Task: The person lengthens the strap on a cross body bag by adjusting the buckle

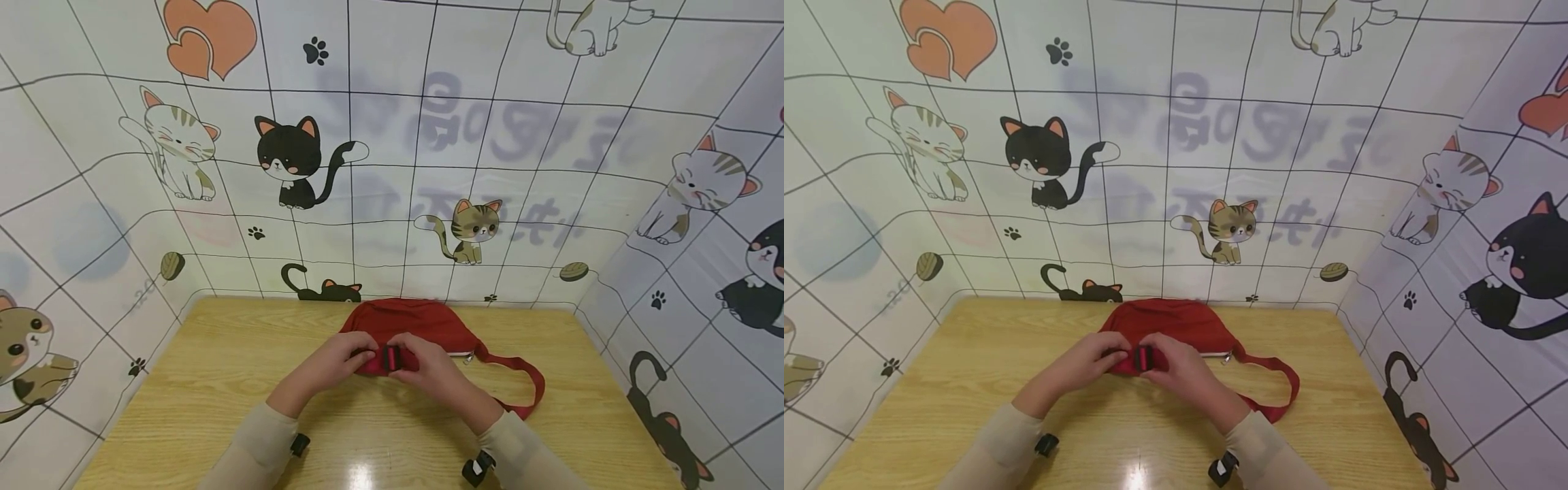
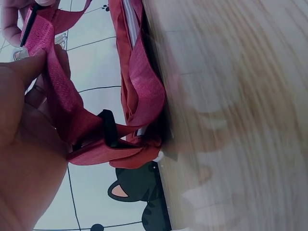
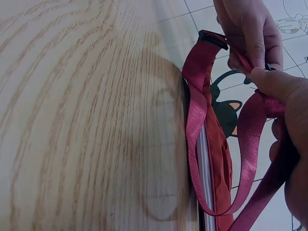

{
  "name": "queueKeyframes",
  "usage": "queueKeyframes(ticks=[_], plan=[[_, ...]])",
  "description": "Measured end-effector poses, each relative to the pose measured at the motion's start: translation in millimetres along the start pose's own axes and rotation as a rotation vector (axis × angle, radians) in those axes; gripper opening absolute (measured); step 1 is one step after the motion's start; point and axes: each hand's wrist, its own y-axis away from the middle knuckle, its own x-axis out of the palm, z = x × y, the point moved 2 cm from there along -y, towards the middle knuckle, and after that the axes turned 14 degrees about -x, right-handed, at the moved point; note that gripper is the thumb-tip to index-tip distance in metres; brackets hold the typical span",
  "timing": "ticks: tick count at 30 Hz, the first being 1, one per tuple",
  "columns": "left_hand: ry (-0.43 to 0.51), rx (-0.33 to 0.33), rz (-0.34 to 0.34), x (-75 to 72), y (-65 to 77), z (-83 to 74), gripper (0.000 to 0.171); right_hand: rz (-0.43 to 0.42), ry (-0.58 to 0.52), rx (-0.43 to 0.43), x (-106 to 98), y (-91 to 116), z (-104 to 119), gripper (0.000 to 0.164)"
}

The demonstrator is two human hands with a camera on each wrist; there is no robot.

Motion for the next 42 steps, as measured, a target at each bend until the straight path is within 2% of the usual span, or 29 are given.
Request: queueKeyframes(ticks=[11,16,20,25,32,42], plan=[[0.071,-0.023,0.057,0.2,-1.6,-9.5,0.010,0.021,0.048,-0.062,6,-3,2,0.053],[0.090,-0.084,0.077,-2.8,2.1,-11.0,0.013,0.024,0.041,-0.027,5,-2,2,0.053],[0.063,-0.128,0.085,-6.6,6.2,-5.9,0.011,0.023,0.042,0.006,4,1,1,0.055],[0.017,-0.114,0.087,-8.9,8.0,-1.0,0.008,0.019,0.025,0.029,2,3,1,0.055],[0.021,-0.060,0.081,-8.4,5.5,-4.8,0.007,0.022,-0.011,0.037,1,3,2,0.054],[0.044,-0.045,0.081,-2.5,0.9,-8.5,0.009,0.006,0.024,-0.067,9,-2,0,0.056]])
